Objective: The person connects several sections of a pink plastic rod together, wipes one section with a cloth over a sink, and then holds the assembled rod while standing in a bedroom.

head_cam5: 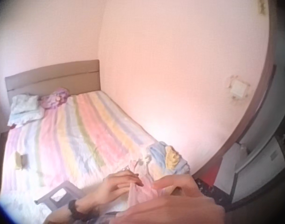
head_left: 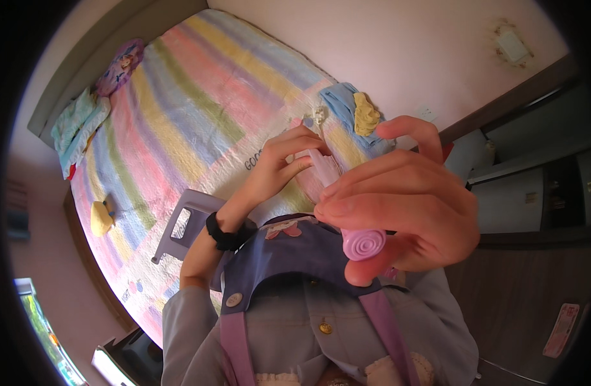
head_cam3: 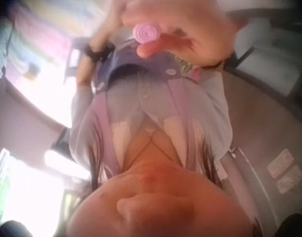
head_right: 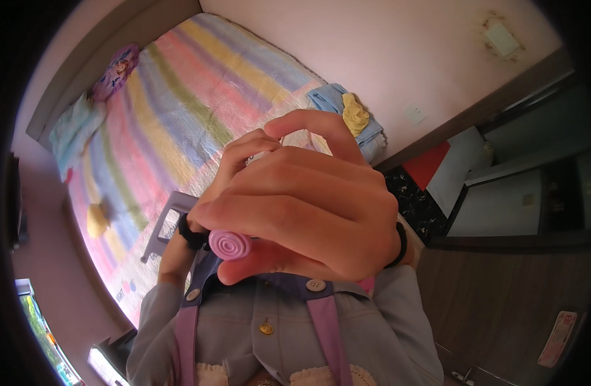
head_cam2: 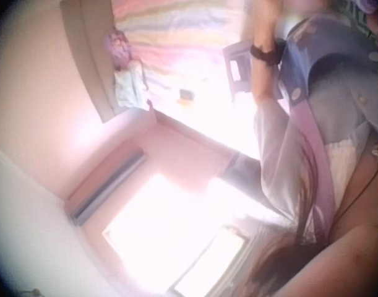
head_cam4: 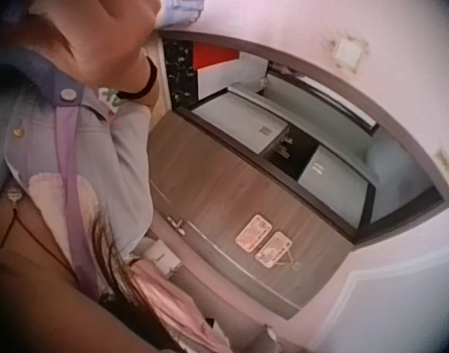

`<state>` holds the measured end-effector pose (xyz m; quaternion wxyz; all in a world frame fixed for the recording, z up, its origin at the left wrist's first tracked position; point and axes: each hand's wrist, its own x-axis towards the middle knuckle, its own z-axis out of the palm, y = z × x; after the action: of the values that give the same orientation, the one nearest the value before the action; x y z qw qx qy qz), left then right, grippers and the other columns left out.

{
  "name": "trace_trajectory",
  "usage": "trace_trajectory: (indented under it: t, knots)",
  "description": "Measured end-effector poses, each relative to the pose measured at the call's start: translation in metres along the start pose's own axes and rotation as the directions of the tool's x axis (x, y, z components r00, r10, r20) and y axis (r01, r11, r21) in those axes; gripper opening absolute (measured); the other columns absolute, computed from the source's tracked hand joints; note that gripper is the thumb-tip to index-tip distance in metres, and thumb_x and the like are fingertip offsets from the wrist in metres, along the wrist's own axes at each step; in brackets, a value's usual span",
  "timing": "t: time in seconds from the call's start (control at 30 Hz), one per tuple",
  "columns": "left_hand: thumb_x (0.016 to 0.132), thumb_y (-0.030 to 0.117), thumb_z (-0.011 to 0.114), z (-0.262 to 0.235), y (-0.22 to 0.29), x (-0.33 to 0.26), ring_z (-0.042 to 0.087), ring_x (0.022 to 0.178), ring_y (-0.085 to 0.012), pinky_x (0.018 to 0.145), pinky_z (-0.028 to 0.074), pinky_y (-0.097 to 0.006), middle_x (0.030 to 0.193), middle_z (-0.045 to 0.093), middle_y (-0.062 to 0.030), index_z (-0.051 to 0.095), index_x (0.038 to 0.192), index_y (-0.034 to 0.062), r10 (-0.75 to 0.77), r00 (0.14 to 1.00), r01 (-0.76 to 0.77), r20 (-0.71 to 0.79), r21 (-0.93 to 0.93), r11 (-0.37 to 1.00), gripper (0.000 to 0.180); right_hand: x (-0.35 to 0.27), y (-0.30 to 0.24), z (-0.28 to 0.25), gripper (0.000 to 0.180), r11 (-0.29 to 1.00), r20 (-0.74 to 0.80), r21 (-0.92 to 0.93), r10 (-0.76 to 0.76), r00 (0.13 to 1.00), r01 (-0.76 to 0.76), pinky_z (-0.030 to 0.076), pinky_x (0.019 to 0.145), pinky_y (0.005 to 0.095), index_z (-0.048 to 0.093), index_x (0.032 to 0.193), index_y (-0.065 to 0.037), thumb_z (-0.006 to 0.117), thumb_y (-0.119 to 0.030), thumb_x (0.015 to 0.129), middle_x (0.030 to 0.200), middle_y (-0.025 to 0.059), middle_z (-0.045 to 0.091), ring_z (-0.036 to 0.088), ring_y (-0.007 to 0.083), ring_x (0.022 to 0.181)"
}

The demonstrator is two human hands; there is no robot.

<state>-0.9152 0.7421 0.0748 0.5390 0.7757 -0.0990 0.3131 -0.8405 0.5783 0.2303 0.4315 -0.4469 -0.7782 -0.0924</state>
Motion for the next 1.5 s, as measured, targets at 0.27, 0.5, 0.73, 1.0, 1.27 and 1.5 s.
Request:
trace_trajectory:
  t: [0.27,0.5,0.73,1.0,1.27,1.5]
  knots:
    - [0.078,0.008,0.062,0.004,0.004,0.002,0.058,0.084,-0.0245,0.073,0.046,-0.032,0.090,0.060,-0.0104,0.059,0.093,-0.0022,-0.051,0.999,0.052,0.008,-0.068,0.996,0.018,0.008,-0.003,0.008,0.042,0.999,-0.029,-0.032,-0.003,1.000,0.002,0.037,0.082,0.0359,0.059,0.088,-0.005,0.063,-0.045,0.077,0.073,0.0050,0.066,0.064,0.0154,0.067]
    - [0.076,0.006,0.063,0.000,-0.003,-0.001,0.058,0.081,-0.0282,0.069,0.045,-0.033,0.088,0.058,-0.0120,0.059,0.093,-0.0018,0.008,0.998,-0.014,0.065,0.085,0.996,0.020,0.001,0.000,0.011,0.033,0.993,-0.046,-0.120,-0.019,0.999,0.013,0.039,0.076,0.0368,0.043,0.106,-0.009,0.055,-0.033,0.087,0.085,0.0128,0.065,0.062,0.0174,0.072]
    - [0.075,0.006,0.064,-0.004,-0.003,-0.001,0.057,0.079,-0.0288,0.068,0.045,-0.033,0.086,0.057,-0.0125,0.059,0.093,-0.0024,0.020,1.000,-0.020,0.001,0.068,0.997,0.020,0.002,-0.002,0.015,0.033,0.981,-0.056,-0.194,-0.020,0.998,0.009,0.040,0.074,0.0384,0.034,0.108,-0.012,0.050,-0.032,0.089,0.087,0.0148,0.064,0.063,0.0185,0.068]
    - [0.075,0.006,0.065,-0.012,-0.006,-0.001,0.057,0.078,-0.0272,0.068,0.046,-0.033,0.087,0.057,-0.0120,0.059,0.092,-0.0024,-0.005,1.000,0.007,-0.018,0.105,0.994,0.020,0.006,0.020,0.015,0.037,0.999,-0.054,-0.022,0.026,0.998,-0.027,0.039,0.078,0.0355,0.044,0.101,-0.006,0.050,-0.040,0.088,0.089,0.0118,0.064,0.063,0.0197,0.072]
    - [0.070,0.009,0.070,-0.019,0.003,0.010,0.056,0.071,-0.0231,0.060,0.044,-0.031,0.079,0.055,-0.0093,0.061,0.087,-0.0003,0.104,0.976,-0.040,-0.189,0.317,0.948,0.021,-0.015,0.049,0.051,0.032,0.833,-0.353,0.536,0.367,0.861,-0.135,0.040,0.064,0.0280,0.046,0.088,-0.006,0.048,-0.038,0.090,0.076,0.0029,0.054,0.050,0.0151,0.064]
    - [0.071,0.009,0.070,-0.022,0.007,0.007,0.058,0.067,-0.0204,0.057,0.046,-0.029,0.077,0.059,-0.0096,0.064,0.092,0.0018,0.110,0.977,-0.039,-0.183,0.353,0.935,0.023,-0.020,0.068,0.013,0.028,0.611,-0.511,0.780,0.501,0.698,0.133,0.027,0.057,0.0257,0.038,0.080,-0.011,0.038,-0.035,0.095,0.068,-0.0019,0.031,0.028,0.0106,0.061]
